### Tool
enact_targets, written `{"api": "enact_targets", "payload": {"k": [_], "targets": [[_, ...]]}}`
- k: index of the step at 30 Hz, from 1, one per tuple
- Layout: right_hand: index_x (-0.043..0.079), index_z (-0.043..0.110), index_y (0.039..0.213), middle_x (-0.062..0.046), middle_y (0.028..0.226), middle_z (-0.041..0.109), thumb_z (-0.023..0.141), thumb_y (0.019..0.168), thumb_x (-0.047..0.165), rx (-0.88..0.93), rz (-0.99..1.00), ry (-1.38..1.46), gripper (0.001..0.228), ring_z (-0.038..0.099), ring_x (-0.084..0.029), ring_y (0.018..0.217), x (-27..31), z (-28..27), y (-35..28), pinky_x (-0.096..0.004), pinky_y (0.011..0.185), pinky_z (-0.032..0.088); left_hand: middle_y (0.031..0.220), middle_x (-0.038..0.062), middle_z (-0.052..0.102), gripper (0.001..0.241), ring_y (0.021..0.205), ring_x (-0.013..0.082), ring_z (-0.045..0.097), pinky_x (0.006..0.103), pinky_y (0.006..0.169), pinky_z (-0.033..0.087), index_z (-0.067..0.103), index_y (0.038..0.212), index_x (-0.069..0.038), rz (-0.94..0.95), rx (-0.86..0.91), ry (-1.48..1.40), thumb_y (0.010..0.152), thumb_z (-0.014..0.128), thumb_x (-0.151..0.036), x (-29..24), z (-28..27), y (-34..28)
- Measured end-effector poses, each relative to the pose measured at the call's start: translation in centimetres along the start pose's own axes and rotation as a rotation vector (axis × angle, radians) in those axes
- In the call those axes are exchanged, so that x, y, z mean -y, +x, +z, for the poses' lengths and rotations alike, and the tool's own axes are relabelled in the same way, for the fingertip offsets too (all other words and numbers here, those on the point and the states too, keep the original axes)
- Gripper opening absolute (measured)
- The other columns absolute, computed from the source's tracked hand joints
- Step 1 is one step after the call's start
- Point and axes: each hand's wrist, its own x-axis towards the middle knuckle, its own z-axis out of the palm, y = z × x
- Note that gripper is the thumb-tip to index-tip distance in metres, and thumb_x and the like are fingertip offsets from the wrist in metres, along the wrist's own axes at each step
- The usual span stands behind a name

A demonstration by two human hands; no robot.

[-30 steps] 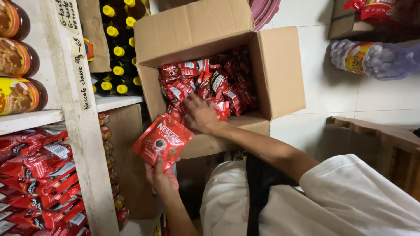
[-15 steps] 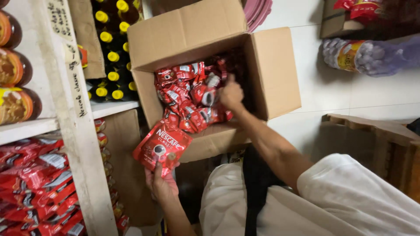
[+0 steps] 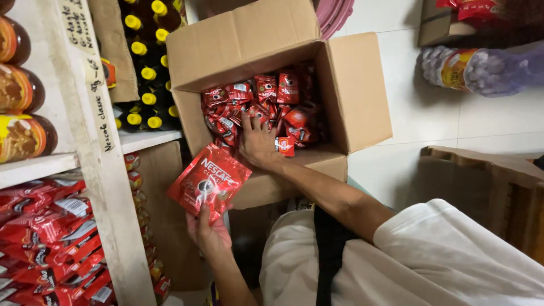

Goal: Stocking and organizing coffee sachets on grocery store shelves.

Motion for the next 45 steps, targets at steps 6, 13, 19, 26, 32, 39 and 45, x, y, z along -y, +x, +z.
{"api": "enact_targets", "payload": {"k": [6, 13, 19, 26, 32, 39, 45], "targets": [[0.007, 0.048, 0.141, -0.025, 0.144, 0.05, 0.065, 0.082, 0.04, -0.277, -0.485, -0.297, 0.07, 0.036, -0.048, 0.138, 2.0, 3.0, 0.1, -0.073, 0.104, 0.028, 0.13, 0.016, 0.065, 0.044, 0.107, 0.03, 0.069, 0.0499, 0.074, 0.062, 0.054, 0.139, 0.001, 0.062, -0.05, 0.028, 0.096, 0.063, -0.002, -0.5, -1.6, -0.6], [0.024, 0.058, 0.139, -0.014, 0.148, 0.048, 0.051, 0.094, 0.046, 0.42, -0.761, -0.825, 0.05, 0.01, -0.045, 0.154, 5.3, 1.8, 2.3, -0.083, 0.107, 0.006, 0.136, 0.016, 0.063, 0.044, 0.118, 0.0249, 0.067, 0.0402, 0.097, 0.062, 0.054, 0.142, 0.001, 0.142, -0.082, -0.006, 0.099, 0.063, 0.0, -1.2, -2.2, -0.8], [0.028, 0.059, 0.145, -0.008, 0.155, 0.049, 0.046, 0.097, 0.063, 0.591, -0.556, -1.123, 0.061, 0.015, -0.055, 0.151, 6.3, -6.7, 2.1, -0.088, 0.097, 0.008, 0.127, 0.016, 0.065, 0.038, 0.102, 0.0267, 0.07, 0.0451, 0.071, 0.063, 0.055, 0.135, 0.002, 0.127, -0.036, 0.014, 0.099, 0.063, -0.005, -2.0, -2.0, -1.6], [0.021, 0.061, 0.142, -0.016, 0.148, 0.057, 0.037, 0.094, 0.082, 0.482, -0.455, -1.131, 0.081, 0.032, -0.053, 0.145, 4.2, -6.2, 4.7, -0.088, 0.097, 0.01, 0.127, 0.013, 0.066, 0.04, 0.1, 0.0246, 0.071, 0.0425, 0.068, 0.062, 0.054, 0.136, -0.001, 0.13, -0.097, 0.035, 0.097, 0.062, -0.008, -1.9, -2.0, -1.4], [0.02, 0.071, 0.131, -0.014, 0.151, 0.053, 0.06, 0.09, 0.055, 0.408, -0.771, -1.083, 0.055, 0.032, -0.05, 0.147, 4.3, 3.9, 5.4, -0.084, 0.108, 0.01, 0.124, 0.015, 0.066, 0.038, 0.099, 0.0256, 0.07, 0.0432, 0.074, 0.062, 0.054, 0.138, 0.003, 0.155, -0.039, 0.047, 0.102, 0.062, -0.006, -2.3, -0.3, -1.0], [0.018, 0.061, 0.14, -0.019, 0.153, 0.043, 0.061, 0.083, 0.06, 0.382, -0.68, -1.129, 0.071, 0.026, -0.056, 0.141, 4.6, 1.2, 7.2, -0.083, 0.097, 0.02, 0.122, 0.014, 0.067, 0.04, 0.095, 0.0256, 0.073, 0.0428, 0.069, 0.062, 0.052, 0.138, 0.001, 0.146, -0.06, 0.058, 0.099, 0.059, -0.006, -3.3, 0.2, -0.9], [0.017, 0.067, 0.139, -0.021, 0.15, 0.054, 0.052, 0.095, 0.058, 0.463, -0.454, -1.315, 0.062, 0.041, -0.054, 0.137, -0.8, -2.8, 9.3, -0.087, 0.096, 0.023, 0.122, 0.014, 0.067, 0.039, 0.092, 0.0238, 0.072, 0.0426, 0.07, 0.062, 0.052, 0.138, 0.001, 0.137, -0.082, 0.061, 0.1, 0.059, -0.006, -3.0, -0.6, -0.5]]}}
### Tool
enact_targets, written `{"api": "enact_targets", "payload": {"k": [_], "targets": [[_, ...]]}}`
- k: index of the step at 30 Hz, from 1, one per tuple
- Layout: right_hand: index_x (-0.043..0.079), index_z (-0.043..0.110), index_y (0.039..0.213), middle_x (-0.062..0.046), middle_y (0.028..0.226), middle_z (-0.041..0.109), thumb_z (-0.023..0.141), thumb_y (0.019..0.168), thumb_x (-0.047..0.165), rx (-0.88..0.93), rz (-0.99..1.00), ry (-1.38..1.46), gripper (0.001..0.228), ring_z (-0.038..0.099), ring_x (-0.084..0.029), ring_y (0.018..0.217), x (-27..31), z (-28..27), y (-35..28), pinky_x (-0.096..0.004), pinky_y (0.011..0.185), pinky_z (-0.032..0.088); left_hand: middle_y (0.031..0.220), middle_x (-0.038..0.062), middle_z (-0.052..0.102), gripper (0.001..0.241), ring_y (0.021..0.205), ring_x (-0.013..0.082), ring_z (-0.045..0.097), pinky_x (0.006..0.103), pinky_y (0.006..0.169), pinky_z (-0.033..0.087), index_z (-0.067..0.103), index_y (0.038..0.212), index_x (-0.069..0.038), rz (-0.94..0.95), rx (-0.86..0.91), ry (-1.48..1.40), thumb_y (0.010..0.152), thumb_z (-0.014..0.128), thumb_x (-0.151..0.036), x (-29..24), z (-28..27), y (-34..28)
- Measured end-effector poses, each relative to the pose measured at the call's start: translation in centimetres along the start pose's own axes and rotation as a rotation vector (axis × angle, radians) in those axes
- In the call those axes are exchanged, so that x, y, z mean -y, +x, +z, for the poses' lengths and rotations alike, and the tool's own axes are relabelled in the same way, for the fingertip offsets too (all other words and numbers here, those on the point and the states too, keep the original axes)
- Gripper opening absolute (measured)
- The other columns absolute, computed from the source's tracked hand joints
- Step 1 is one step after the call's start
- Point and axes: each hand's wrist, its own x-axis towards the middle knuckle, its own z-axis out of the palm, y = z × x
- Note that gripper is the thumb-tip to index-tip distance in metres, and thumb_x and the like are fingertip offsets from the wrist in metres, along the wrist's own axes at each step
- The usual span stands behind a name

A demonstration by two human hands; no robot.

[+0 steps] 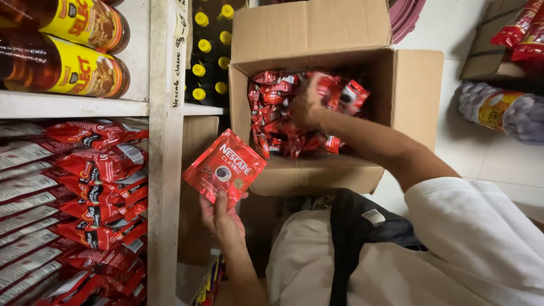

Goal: Stocking and organizing coffee sachets on grocery store shelves.

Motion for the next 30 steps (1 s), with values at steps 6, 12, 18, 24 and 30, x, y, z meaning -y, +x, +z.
{"api": "enact_targets", "payload": {"k": [6, 12, 18, 24, 30], "targets": [[0.029, 0.054, 0.147, -0.019, 0.153, 0.044, 0.049, 0.093, 0.054, -0.031, 0.014, 0.262, 0.06, 0.034, -0.055, 0.14, -3.0, 4.3, 0.1, -0.089, 0.095, 0.016, 0.121, 0.014, 0.068, 0.036, 0.091, 0.0242, 0.072, 0.0427, 0.069, 0.062, 0.053, 0.136, 0.001, 0.002, -0.001, 0.013, 0.101, 0.058, -0.005, 1.0, -0.3, 0.5], [0.027, 0.061, 0.14, -0.021, 0.153, 0.042, 0.054, 0.094, 0.05, -0.267, 0.025, 0.512, 0.052, 0.04, -0.052, 0.134, -3.4, 3.5, -3.2, -0.075, 0.103, 0.023, 0.121, 0.013, 0.067, 0.036, 0.094, 0.0246, 0.073, 0.0424, 0.071, 0.062, 0.053, 0.136, 0.0, -0.006, 0.025, -0.012, 0.1, 0.056, -0.004, 0.2, 1.0, 0.6], [0.011, 0.062, 0.138, -0.015, 0.13, 0.065, 0.063, 0.102, 0.045, -0.608, -0.311, 1.229, 0.05, 0.061, -0.026, 0.116, -1.8, -3.0, -11.4, -0.044, 0.096, 0.05, 0.126, 0.013, 0.064, 0.041, 0.103, 0.0254, 0.069, 0.0458, 0.073, 0.062, 0.051, 0.141, 0.0, -0.044, 0.109, -0.127, 0.101, 0.058, -0.002, 1.5, 0.3, 0.6], [0.006, 0.066, 0.121, 0.001, 0.094, 0.066, 0.067, 0.101, 0.03, -0.476, -0.528, 2.019, 0.031, 0.059, -0.005, 0.084, 2.0, -4.0, -13.2, -0.024, 0.069, 0.051, 0.135, 0.008, 0.06, 0.058, 0.116, 0.0226, 0.063, 0.0435, 0.086, 0.059, 0.041, 0.148, -0.012, -0.052, 0.104, -0.196, 0.094, 0.06, -0.003, -1.6, 3.8, -0.4], [0.004, 0.066, 0.109, 0.005, 0.081, 0.059, 0.066, 0.103, 0.023, -0.572, -0.431, 2.006, 0.019, 0.051, -0.004, 0.073, 2.6, -7.4, -17.7, -0.025, 0.061, 0.044, 0.134, 0.01, 0.059, 0.05, 0.121, 0.0224, 0.061, 0.0422, 0.101, 0.055, 0.047, 0.14, -0.006, 0.103, -0.054, -0.157, 0.094, 0.067, -0.007, 0.4, 2.0, -0.1]]}}
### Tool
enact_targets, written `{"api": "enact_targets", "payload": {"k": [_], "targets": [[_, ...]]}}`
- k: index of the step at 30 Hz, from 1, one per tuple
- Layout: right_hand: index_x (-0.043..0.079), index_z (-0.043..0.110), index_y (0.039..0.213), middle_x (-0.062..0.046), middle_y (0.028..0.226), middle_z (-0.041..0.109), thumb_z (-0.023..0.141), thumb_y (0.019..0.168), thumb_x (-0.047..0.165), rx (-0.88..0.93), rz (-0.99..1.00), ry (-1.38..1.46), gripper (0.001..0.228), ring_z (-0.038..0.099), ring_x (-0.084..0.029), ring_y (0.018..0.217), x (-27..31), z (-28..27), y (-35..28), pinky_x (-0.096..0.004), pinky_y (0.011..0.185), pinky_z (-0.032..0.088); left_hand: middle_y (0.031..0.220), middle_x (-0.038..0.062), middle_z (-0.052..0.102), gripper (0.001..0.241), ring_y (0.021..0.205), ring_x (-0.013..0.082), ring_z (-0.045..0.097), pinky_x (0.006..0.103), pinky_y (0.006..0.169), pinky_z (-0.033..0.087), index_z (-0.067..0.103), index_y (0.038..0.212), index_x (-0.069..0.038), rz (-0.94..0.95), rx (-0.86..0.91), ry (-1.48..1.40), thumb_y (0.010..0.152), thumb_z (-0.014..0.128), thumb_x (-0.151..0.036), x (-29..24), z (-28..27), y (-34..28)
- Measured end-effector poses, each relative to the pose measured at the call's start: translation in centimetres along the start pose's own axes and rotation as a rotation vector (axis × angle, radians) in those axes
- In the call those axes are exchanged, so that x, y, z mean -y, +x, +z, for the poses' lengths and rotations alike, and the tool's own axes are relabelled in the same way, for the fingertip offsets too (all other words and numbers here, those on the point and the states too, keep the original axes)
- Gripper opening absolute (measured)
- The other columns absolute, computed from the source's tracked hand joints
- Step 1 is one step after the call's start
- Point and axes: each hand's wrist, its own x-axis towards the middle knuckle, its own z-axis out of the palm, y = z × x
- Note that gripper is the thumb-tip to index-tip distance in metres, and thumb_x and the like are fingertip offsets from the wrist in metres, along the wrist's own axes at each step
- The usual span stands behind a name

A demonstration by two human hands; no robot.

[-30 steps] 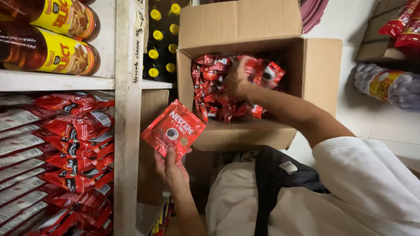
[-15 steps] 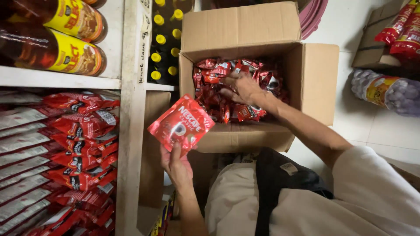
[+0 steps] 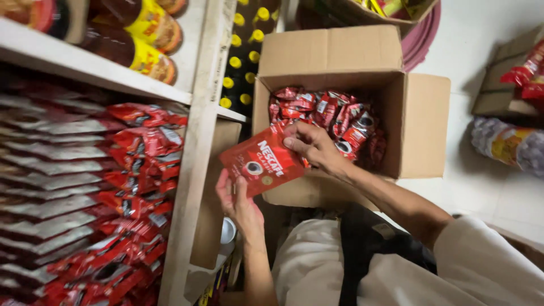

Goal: Stocking and organizing coffee sachets on grocery store shelves.

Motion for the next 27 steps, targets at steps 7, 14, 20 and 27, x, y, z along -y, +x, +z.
{"api": "enact_targets", "payload": {"k": [7, 14, 20, 27], "targets": [[0.003, 0.064, 0.115, -0.005, 0.093, 0.071, 0.065, 0.103, 0.022, -0.078, -0.313, -0.361, 0.023, 0.065, -0.011, 0.084, 2.2, 1.7, -1.1, -0.029, 0.073, 0.053, 0.105, 0.009, 0.072, 0.02, 0.098, 0.021, 0.069, 0.0376, 0.089, 0.059, 0.065, 0.104, -0.005, -0.125, -0.115, -0.189, 0.088, 0.076, -0.006, 2.0, -2.0, 1.4], [-0.001, 0.069, 0.108, -0.011, 0.091, 0.069, 0.072, 0.097, 0.019, -0.102, -0.485, -0.475, 0.022, 0.067, -0.018, 0.079, 4.7, 1.2, -1.1, -0.032, 0.069, 0.052, 0.095, 0.006, 0.072, 0.013, 0.082, 0.0135, 0.063, 0.0265, 0.07, 0.047, 0.068, 0.099, -0.006, -0.106, -0.035, -0.081, 0.091, 0.077, -0.008, 1.9, -2.6, 1.5], [-0.001, 0.072, 0.101, -0.011, 0.084, 0.069, 0.078, 0.092, 0.018, -0.133, -0.535, -0.587, 0.022, 0.066, -0.018, 0.074, 6.6, 1.2, -0.3, -0.032, 0.065, 0.05, 0.099, 0.011, 0.073, 0.015, 0.087, 0.0176, 0.065, 0.0325, 0.084, 0.053, 0.065, 0.101, 0.0, -0.003, 0.064, -0.066, 0.095, 0.075, -0.01, -1.1, -0.3, 0.9], [0.002, 0.076, 0.107, -0.002, 0.096, 0.076, 0.079, 0.091, 0.016, -0.071, -0.205, -0.138, 0.022, 0.067, -0.006, 0.085, 8.2, 1.2, 0.4, -0.025, 0.075, 0.056, 0.109, 0.015, 0.071, 0.018, 0.099, 0.0231, 0.068, 0.0417, 0.095, 0.055, 0.061, 0.104, 0.001, -0.095, 0.141, -0.253, 0.093, 0.072, -0.009, -3.2, 0.5, 0.7]]}}
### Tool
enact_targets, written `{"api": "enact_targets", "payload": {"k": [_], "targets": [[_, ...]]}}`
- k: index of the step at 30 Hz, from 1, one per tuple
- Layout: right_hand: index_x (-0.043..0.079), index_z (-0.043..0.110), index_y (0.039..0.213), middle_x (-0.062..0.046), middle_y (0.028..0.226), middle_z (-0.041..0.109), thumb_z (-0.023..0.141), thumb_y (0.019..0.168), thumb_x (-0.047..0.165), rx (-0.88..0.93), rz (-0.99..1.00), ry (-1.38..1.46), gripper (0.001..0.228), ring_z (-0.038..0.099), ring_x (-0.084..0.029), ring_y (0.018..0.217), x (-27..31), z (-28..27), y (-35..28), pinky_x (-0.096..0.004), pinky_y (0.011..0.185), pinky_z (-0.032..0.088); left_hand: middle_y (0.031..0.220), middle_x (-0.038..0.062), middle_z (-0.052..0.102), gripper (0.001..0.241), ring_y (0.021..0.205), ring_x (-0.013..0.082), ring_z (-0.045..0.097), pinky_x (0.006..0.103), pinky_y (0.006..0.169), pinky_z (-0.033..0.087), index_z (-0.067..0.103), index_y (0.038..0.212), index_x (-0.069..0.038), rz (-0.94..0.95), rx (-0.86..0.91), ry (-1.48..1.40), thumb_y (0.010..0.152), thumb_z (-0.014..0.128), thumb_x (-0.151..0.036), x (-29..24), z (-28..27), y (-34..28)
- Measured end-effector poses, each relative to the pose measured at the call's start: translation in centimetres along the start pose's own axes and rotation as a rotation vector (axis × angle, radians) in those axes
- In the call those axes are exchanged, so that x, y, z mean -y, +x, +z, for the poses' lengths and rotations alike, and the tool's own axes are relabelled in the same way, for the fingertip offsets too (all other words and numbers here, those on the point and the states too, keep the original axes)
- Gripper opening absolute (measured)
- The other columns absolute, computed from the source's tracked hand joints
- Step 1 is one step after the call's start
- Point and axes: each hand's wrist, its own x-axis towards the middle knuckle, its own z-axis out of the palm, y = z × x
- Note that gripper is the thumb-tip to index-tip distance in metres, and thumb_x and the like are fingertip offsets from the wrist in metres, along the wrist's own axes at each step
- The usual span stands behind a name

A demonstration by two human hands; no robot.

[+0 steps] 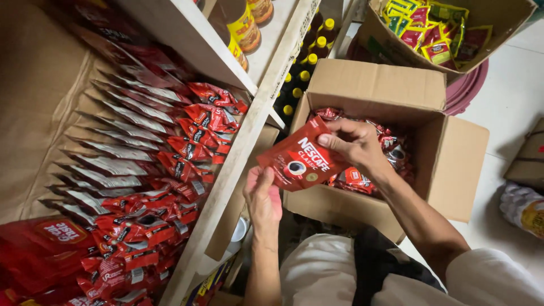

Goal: Stocking and organizing coffee sachets on grocery store shelves.

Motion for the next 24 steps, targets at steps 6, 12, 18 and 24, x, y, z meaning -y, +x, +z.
{"api": "enact_targets", "payload": {"k": [6, 12, 18, 24], "targets": [[0.002, 0.077, 0.103, -0.002, 0.09, 0.076, 0.079, 0.091, 0.012, 0.047, 0.093, 0.096, 0.016, 0.066, -0.005, 0.08, -0.3, -0.6, 0.2, -0.024, 0.071, 0.055, 0.112, 0.015, 0.07, 0.02, 0.104, 0.0238, 0.068, 0.0426, 0.1, 0.053, 0.062, 0.107, 0.0, 0.056, 0.02, -0.056, 0.095, 0.073, -0.011, -1.3, 1.1, 0.2], [0.001, 0.076, 0.1, -0.003, 0.088, 0.075, 0.077, 0.091, 0.008, 0.024, 0.167, 0.377, 0.012, 0.068, -0.007, 0.078, -1.2, -0.4, 0.4, -0.024, 0.07, 0.057, 0.119, 0.014, 0.07, 0.022, 0.11, 0.0241, 0.066, 0.0453, 0.103, 0.052, 0.062, 0.111, -0.001, -0.056, 0.12, -0.128, 0.097, 0.073, -0.014, -1.2, 1.4, 0.2], [0.0, 0.076, 0.101, -0.003, 0.084, 0.073, 0.076, 0.092, 0.008, 0.024, 0.117, 0.124, 0.012, 0.064, -0.008, 0.073, 1.1, 0.1, -0.2, -0.025, 0.062, 0.053, 0.126, 0.014, 0.066, 0.033, 0.115, 0.0251, 0.064, 0.0468, 0.105, 0.05, 0.06, 0.123, 0.0, -0.068, 0.11, -0.064, 0.096, 0.072, -0.017, -1.4, 1.5, 0.0], [0.0, 0.074, 0.098, -0.003, 0.086, 0.073, 0.077, 0.089, 0.005, 0.23, 0.267, 0.542, 0.011, 0.066, -0.01, 0.074, -0.8, -0.6, 0.7, -0.027, 0.066, 0.055, 0.131, 0.013, 0.065, 0.04, 0.123, 0.0244, 0.062, 0.0445, 0.112, 0.046, 0.058, 0.131, 0.001, -0.049, 0.228, -0.118, 0.097, 0.07, -0.017, -3.7, 3.8, -0.5]]}}
